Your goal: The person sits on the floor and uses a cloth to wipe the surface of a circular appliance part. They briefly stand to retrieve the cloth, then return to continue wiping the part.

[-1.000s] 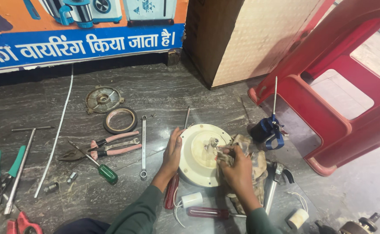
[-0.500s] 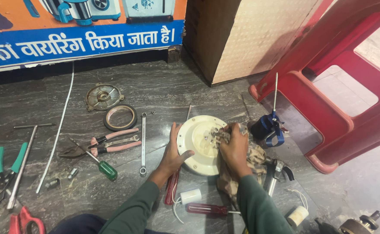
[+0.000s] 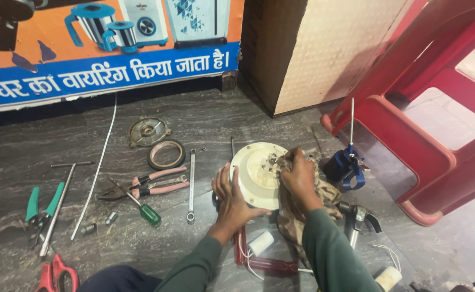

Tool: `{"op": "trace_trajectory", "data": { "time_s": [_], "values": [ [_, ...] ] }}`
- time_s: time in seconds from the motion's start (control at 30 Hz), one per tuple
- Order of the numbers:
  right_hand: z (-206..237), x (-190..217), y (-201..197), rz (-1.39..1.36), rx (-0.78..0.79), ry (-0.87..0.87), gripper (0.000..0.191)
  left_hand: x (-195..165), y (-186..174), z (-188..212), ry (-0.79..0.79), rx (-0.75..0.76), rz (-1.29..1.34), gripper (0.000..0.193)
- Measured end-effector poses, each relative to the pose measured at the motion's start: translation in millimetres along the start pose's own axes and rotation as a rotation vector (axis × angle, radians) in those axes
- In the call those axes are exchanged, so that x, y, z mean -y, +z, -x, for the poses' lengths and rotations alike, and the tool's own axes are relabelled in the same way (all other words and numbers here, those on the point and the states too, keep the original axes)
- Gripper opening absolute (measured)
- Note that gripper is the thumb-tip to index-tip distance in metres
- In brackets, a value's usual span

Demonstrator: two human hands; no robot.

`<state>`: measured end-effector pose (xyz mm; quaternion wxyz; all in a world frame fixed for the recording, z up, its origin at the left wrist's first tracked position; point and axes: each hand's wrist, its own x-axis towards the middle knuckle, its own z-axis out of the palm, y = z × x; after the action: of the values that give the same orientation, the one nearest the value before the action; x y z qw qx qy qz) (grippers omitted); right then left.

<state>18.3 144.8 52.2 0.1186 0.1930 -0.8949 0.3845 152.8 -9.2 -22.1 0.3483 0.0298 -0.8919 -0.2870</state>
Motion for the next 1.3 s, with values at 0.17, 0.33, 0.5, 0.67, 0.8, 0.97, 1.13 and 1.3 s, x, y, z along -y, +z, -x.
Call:
{"op": "trace_trajectory", "data": {
  "time_s": [0.17,0.33,0.5,0.67,0.8,0.97,1.13,1.3],
  "values": [
    [18.2,-5.1,-7.4,-0.037,0.064,-0.046,0.045,1.4,0.1,0.9,-0.097,0.037,0.036,0.162],
    [16.8,-4.1,-0.5,-0.072,-0.005,-0.012,0.038,2.2,1.3,-2.7,-0.205,0.131,0.085,0.166],
    [-3.2,4.2,2.9,0.111,-0.145,-0.082,0.036,-1.3,-2.3,-9.2,-0.275,0.167,0.068,0.17],
    [14.5,-1.0,-9.9,0.001,0.048,-0.049,0.038,-1.8,-3.8,-13.3,-0.318,0.208,0.067,0.173],
    [23.4,-6.4,-10.2,-0.107,0.091,0.056,0.042,2.4,-1.9,-13.8,-0.343,0.248,0.222,0.171],
    [-6.8,0.2,0.7,0.111,0.012,0.055,0.042,4.1,-1.9,-15.0,-0.384,0.296,0.275,0.17],
    [6.5,2.9,-8.6,0.073,0.077,0.087,0.042,2.0,-7.9,-17.7,-0.386,0.243,0.346,0.169],
    [7.0,8.4,-3.2,0.077,0.0,0.195,0.041,-0.2,-10.0,-17.3,-0.407,0.238,0.349,0.167]
  ]
}}
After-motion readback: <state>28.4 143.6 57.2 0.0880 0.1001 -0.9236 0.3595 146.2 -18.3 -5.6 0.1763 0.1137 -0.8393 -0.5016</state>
